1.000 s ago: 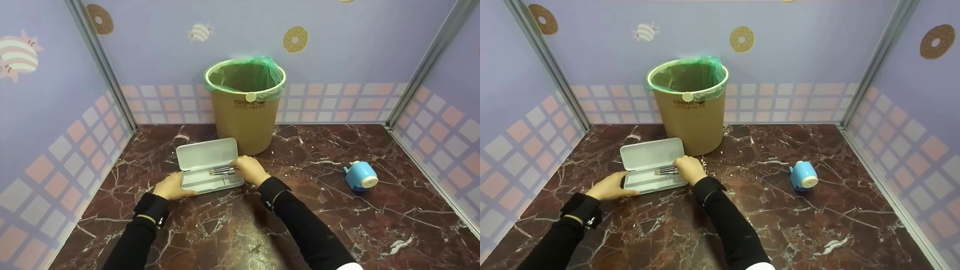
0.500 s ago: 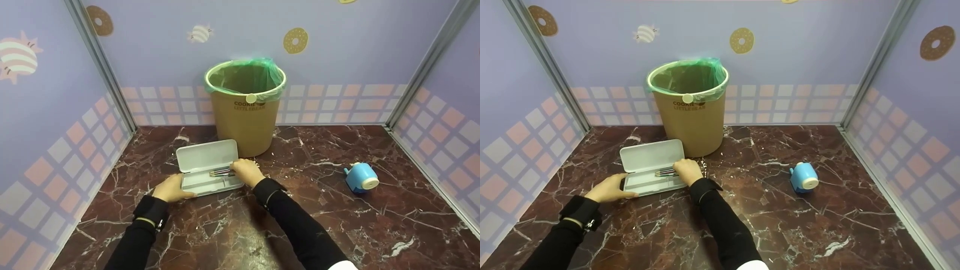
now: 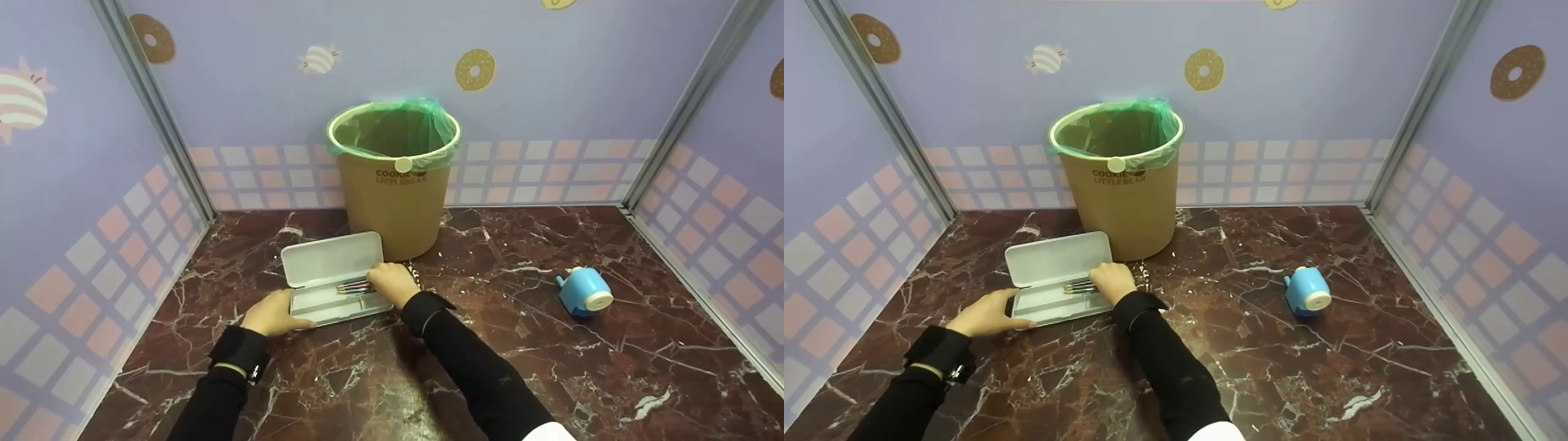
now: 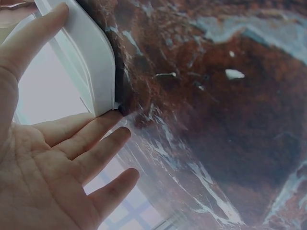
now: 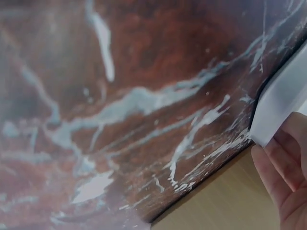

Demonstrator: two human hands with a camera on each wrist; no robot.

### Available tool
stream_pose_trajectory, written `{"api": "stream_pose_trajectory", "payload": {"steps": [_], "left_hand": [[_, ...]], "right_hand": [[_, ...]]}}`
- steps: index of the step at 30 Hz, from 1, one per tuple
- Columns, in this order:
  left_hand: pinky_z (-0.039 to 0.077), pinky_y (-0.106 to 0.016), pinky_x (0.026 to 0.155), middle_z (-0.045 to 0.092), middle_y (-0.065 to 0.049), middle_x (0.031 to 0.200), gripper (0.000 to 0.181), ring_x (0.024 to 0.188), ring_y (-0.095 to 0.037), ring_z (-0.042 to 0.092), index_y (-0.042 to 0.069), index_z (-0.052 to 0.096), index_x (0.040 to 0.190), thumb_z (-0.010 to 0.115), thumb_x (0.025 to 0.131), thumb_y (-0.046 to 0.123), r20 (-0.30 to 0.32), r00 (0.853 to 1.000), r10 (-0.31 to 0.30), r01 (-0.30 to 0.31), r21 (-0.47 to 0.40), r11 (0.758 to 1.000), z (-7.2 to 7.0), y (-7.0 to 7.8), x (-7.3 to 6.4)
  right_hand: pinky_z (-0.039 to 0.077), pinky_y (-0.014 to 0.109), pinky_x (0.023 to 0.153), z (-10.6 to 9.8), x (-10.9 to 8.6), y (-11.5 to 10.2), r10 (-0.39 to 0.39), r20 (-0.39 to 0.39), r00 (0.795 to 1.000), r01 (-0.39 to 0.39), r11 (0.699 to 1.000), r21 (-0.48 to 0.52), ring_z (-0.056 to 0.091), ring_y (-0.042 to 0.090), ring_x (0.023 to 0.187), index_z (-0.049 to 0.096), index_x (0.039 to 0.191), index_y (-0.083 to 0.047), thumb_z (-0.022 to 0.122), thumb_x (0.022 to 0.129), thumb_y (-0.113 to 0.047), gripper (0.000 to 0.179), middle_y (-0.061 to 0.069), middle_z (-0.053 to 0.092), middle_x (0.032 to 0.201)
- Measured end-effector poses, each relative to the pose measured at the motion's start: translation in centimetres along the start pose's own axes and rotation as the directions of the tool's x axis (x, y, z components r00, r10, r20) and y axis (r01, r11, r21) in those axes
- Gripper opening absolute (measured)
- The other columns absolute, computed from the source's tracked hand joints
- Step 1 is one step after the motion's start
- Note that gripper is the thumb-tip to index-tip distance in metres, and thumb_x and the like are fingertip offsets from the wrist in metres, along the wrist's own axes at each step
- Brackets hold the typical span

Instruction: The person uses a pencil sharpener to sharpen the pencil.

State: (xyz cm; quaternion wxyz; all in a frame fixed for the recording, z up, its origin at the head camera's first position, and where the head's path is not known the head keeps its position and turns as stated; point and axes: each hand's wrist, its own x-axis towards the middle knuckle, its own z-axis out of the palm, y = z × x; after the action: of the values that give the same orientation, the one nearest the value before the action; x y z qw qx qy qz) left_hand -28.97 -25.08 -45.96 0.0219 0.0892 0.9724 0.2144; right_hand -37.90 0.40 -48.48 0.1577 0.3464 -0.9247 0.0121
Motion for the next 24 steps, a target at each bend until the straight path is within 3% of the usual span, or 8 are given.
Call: {"api": "stream_pose_trajectory", "payload": {"steps": [3, 12, 18, 24], "left_hand": [[0.054, -0.054, 0.092, 0.073, -0.022, 0.11, 0.068, 0.099, -0.035, 0.069, -0.005, 0.065, 0.123, 0.087, 0.073, 0.035, 0.004, 1.0, -0.011, 0.011, 0.0, 1.0, 0.0, -0.1, -0.1], [0.054, -0.054, 0.093, 0.073, -0.023, 0.111, 0.068, 0.101, -0.036, 0.069, -0.006, 0.065, 0.123, 0.086, 0.073, 0.034, -0.006, 1.0, -0.006, 0.006, -0.003, 1.0, 0.3, -0.4, 0.1], [0.054, -0.054, 0.09, 0.072, -0.023, 0.112, 0.068, 0.099, -0.035, 0.069, -0.006, 0.064, 0.124, 0.086, 0.074, 0.034, -0.003, 1.0, -0.023, 0.023, -0.01, 1.0, 0.3, -0.3, 0.0], [0.054, -0.054, 0.088, 0.073, -0.022, 0.109, 0.068, 0.095, -0.034, 0.069, -0.005, 0.065, 0.124, 0.086, 0.072, 0.034, -0.008, 1.0, -0.029, 0.029, 0.004, 1.0, 0.0, -0.1, -0.2]], "right_hand": [[0.059, 0.038, 0.06, 0.9, 0.4, 0.2, -0.039, -0.014, 0.999, 0.038, 0.999, -0.029, 0.073, 0.025, 0.069, 0.073, 0.076, -0.009, 0.067, 0.085, -0.003, 0.013, 0.008, 0.075, 0.078], [0.061, 0.037, 0.068, -0.4, 0.2, -0.5, -0.023, 0.095, 0.995, 0.033, 0.994, -0.105, 0.076, 0.023, 0.079, 0.075, 0.087, -0.011, 0.072, 0.083, -0.002, 0.01, 0.006, 0.078, 0.088], [0.061, 0.037, 0.066, -0.3, 0.0, -0.5, -0.052, 0.069, 0.996, 0.061, 0.988, -0.143, 0.075, 0.023, 0.077, 0.075, 0.085, -0.011, 0.067, 0.087, -0.006, 0.01, 0.004, 0.077, 0.089], [0.062, 0.038, 0.07, -0.7, -0.2, -0.3, -0.055, 0.106, 0.993, 0.068, 0.99, -0.125, 0.076, 0.025, 0.08, 0.076, 0.087, -0.011, 0.076, 0.077, 0.003, 0.017, 0.006, 0.077, 0.091]]}}
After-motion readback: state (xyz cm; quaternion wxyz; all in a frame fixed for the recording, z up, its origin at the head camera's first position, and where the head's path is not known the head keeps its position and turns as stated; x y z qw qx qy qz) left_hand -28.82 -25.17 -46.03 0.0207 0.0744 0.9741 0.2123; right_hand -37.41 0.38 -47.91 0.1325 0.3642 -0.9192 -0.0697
